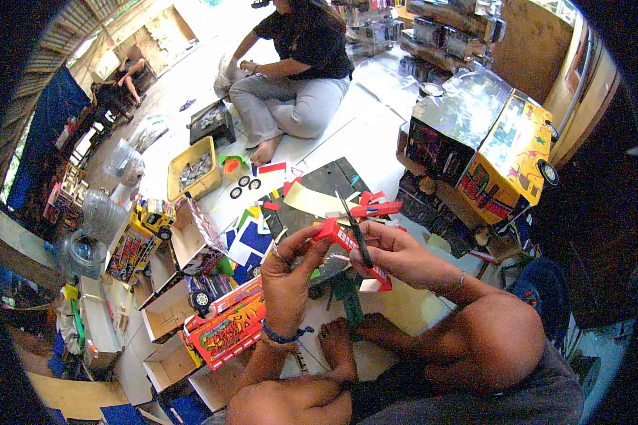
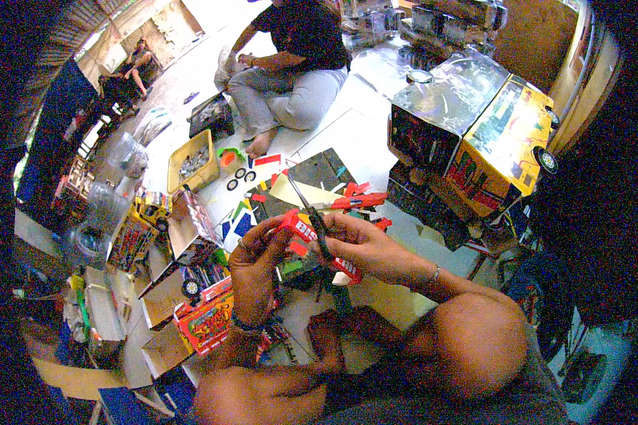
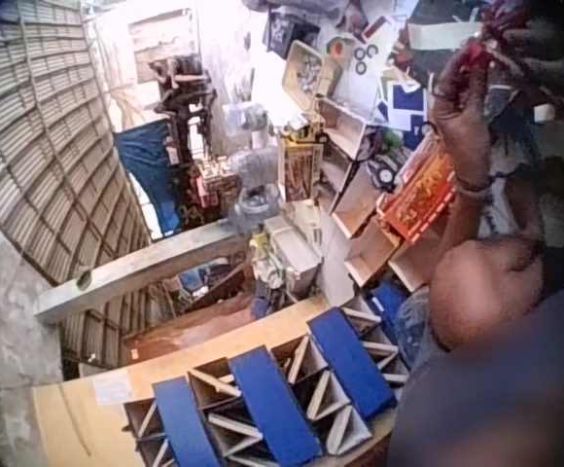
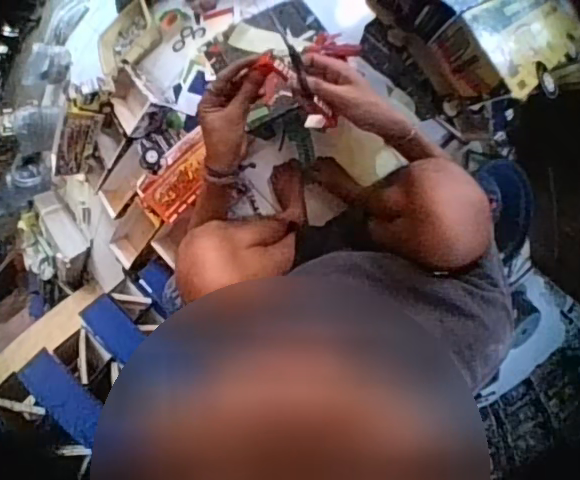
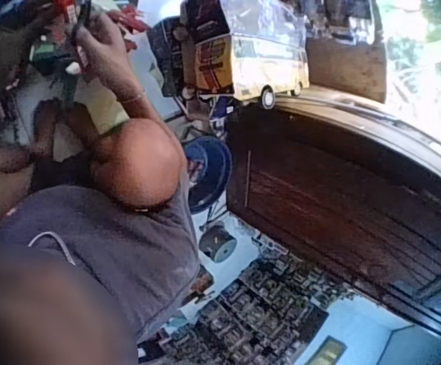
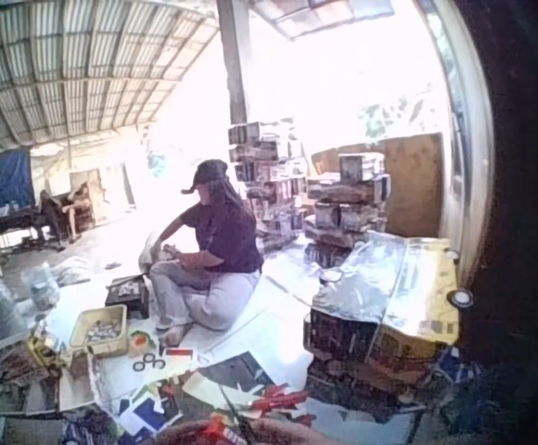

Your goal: The person sits on the floor and uses scissors to cut a red rectangular piece of paper. They trim the edges and then cut the sheet into smaller pieces, handling the paper and scissors with both hands.

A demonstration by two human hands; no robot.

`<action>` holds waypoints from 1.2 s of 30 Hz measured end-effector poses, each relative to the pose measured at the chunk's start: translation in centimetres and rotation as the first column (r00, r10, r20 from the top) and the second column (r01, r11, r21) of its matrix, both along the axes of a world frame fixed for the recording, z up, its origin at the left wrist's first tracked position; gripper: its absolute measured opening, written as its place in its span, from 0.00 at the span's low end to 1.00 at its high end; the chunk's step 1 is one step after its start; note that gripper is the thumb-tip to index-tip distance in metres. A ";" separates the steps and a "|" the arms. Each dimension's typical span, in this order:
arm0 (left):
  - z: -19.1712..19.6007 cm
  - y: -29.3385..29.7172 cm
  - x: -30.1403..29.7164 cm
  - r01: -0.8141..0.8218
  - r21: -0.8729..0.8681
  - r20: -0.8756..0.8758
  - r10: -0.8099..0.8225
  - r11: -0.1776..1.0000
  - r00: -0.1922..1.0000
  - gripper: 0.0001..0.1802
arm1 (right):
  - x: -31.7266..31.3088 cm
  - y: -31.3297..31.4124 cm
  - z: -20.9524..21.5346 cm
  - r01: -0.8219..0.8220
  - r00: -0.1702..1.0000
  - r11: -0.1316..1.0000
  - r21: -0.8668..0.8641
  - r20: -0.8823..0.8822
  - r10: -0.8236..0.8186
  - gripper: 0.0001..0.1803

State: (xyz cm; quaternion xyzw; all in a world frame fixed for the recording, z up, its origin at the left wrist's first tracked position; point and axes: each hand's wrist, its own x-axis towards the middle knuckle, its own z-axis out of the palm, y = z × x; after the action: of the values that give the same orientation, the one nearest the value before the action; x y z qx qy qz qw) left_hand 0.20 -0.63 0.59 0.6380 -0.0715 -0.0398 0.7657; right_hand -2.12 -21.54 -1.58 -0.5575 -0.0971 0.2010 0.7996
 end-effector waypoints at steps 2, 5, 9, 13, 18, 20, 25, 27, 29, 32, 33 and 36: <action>-0.1 0.3 0.2 -0.080 0.260 0.154 0.041 0.962 0.987 0.14 | -0.1 0.1 -0.1 -0.002 1.000 1.000 0.027 -0.010 0.002 0.19; 0.2 0.8 0.2 -0.176 0.345 0.365 0.041 0.922 0.930 0.15 | -0.3 0.2 0.2 0.011 1.000 0.999 0.033 -0.026 -0.010 0.17; 1.0 0.9 0.3 -0.255 0.412 0.605 -0.053 0.874 0.795 0.15 | -0.7 0.4 0.8 0.014 1.000 0.999 0.049 -0.025 -0.012 0.12; 1.7 1.2 0.3 -0.297 0.492 0.673 -0.141 0.819 0.726 0.14 | -0.8 0.3 1.3 -0.013 1.000 0.999 0.039 -0.020 0.014 0.12; 2.0 1.5 0.1 -0.445 0.552 0.782 -0.250 0.705 0.571 0.16 | -1.0 0.2 2.0 -0.079 0.997 0.996 0.046 -0.007 0.079 0.14; 1.9 1.3 0.0 -0.485 0.534 0.807 -0.246 0.693 0.537 0.16 | -1.2 0.4 2.1 -0.072 0.994 0.996 0.048 -0.082 0.076 0.14; 1.7 0.8 -0.2 -0.485 0.562 0.770 -0.210 0.670 0.602 0.13 | -1.0 0.6 1.3 -0.146 0.942 0.969 0.199 -0.273 0.197 0.14; 1.7 0.6 -0.2 -0.432 0.591 0.707 -0.178 0.681 0.685 0.12 | -0.8 0.4 0.8 -0.163 0.909 0.934 0.317 -0.319 0.267 0.15; 1.5 0.3 0.0 -0.368 0.615 0.626 -0.148 0.697 0.765 0.12 | -0.5 0.5 0.5 -0.134 0.875 0.897 0.422 -0.375 0.307 0.17; 1.0 0.2 0.0 -0.166 0.546 0.426 -0.101 0.821 0.899 0.12 | -0.4 0.4 0.4 -0.064 0.847 0.874 0.482 -0.436 0.302 0.19; 0.9 0.1 0.1 -0.108 0.502 0.361 -0.094 0.858 0.928 0.12 | -0.5 0.4 0.5 -0.040 0.839 0.860 0.509 -0.450 0.305 0.19; 0.4 0.1 0.3 -0.013 0.390 0.242 -0.088 0.921 0.966 0.13 | -0.6 0.2 0.7 -0.013 0.841 0.860 0.510 -0.459 0.285 0.19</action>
State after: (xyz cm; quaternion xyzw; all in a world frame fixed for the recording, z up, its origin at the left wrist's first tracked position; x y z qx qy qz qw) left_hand 0.48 -0.52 0.97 0.7752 -0.1721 0.0144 0.6077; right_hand -2.76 -21.37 -0.84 -0.2526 0.0304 0.3763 0.8909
